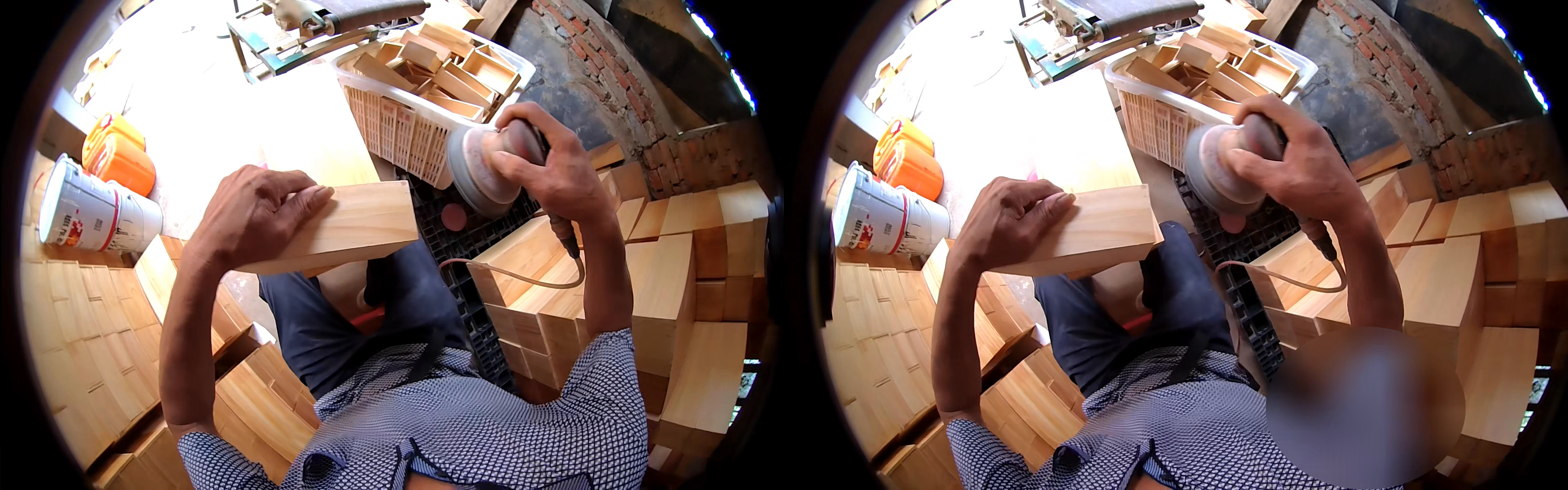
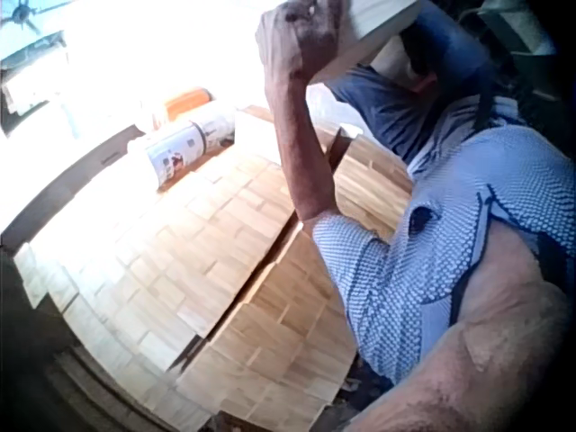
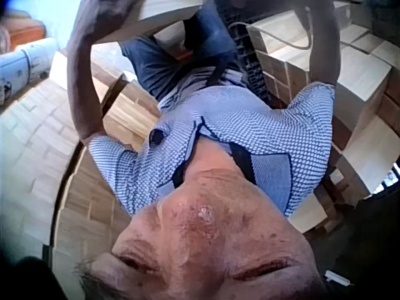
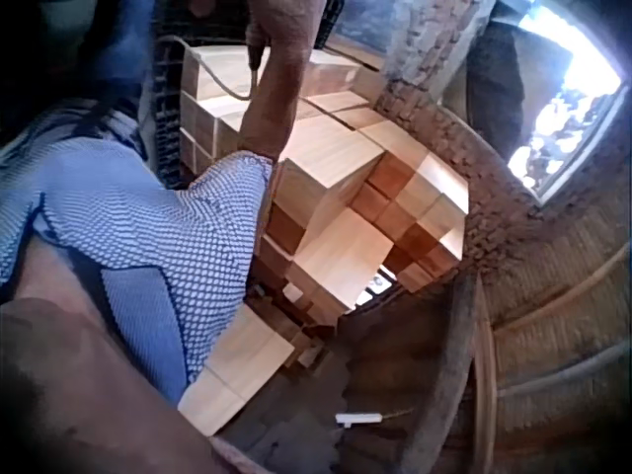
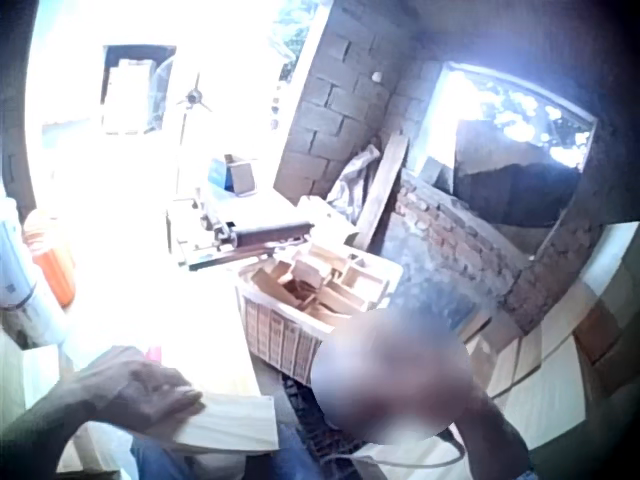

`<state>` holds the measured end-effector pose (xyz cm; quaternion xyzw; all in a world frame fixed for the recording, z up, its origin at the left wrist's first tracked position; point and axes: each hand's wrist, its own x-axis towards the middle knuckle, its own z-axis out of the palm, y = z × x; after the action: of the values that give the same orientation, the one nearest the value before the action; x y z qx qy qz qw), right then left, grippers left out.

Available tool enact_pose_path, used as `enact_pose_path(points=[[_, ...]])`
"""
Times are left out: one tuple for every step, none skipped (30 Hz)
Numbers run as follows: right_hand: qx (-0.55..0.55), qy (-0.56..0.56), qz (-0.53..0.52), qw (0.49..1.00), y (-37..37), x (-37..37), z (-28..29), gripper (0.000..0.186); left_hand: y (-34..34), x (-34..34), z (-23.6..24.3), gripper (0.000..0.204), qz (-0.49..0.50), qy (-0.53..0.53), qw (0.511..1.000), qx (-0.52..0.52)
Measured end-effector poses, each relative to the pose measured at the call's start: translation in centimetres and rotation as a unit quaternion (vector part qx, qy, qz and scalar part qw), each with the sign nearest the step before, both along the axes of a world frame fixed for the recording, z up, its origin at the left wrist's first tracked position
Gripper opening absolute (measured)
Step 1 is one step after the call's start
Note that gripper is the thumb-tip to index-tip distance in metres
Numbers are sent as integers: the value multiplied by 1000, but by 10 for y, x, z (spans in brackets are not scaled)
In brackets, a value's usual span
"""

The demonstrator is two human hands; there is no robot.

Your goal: The person applies glue to a wooden joint, assembles a wooden box with a nail gun, and sands a wooden board using a power sander.

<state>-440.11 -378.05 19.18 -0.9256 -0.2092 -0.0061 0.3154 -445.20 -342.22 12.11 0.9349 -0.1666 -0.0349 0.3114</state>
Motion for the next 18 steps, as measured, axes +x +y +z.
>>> enact_pose_path(points=[[0,7,5,1000,-12,-2,-3,42,3,6,2,35,-22,11,1000,13],[36,31,-25,999,-22,-7,-8,41,6,14,5,35,-32,17,999,14],[72,55,-53,995,-33,-11,-15,40,7,21,7,35,-33,24,999,29],[96,54,-62,992,-41,-15,-23,37,9,28,9,35,-47,7,998,43],[108,60,-56,991,-50,-20,-33,37,10,34,11,35,-61,-12,997,50],[148,106,-83,980,-58,-28,-42,36,11,40,14,34,-67,6,995,79],[190,149,-113,964,-64,-36,-53,35,10,42,15,34,-67,12,993,96],[205,149,-112,961,-69,-42,-64,33,7,43,15,33,-77,8,993,92],[208,168,-131,955,-75,-49,-72,33,3,44,15,32,-83,9,993,86],[235,184,-137,944,-79,-54,-82,34,-1,39,13,27,-102,-40,987,121],[262,201,-143,933,-82,-57,-91,34,-8,32,9,22,-86,-92,985,115],[271,207,-141,929,-86,-61,-99,34,-18,25,4,23,-76,-142,983,94],[279,217,-154,923,-89,-64,-106,34,-27,17,-1,28,-60,-187,978,73],[287,225,-168,916,-92,-65,-113,34,-33,10,-5,38,-56,-220,972,54],[296,227,-169,912,-96,-65,-119,34,-38,2,-7,42,-48,-228,971,50],[295,219,-165,915,-99,-66,-123,34,-42,-3,-9,45,-63,-236,969,47],[291,206,-169,919,-102,-66,-126,34,-46,-7,-11,47,-78,-244,966,42],[299,214,-175,913,-104,-66,-129,34,-48,-8,-12,45,-101,-256,960,49]])
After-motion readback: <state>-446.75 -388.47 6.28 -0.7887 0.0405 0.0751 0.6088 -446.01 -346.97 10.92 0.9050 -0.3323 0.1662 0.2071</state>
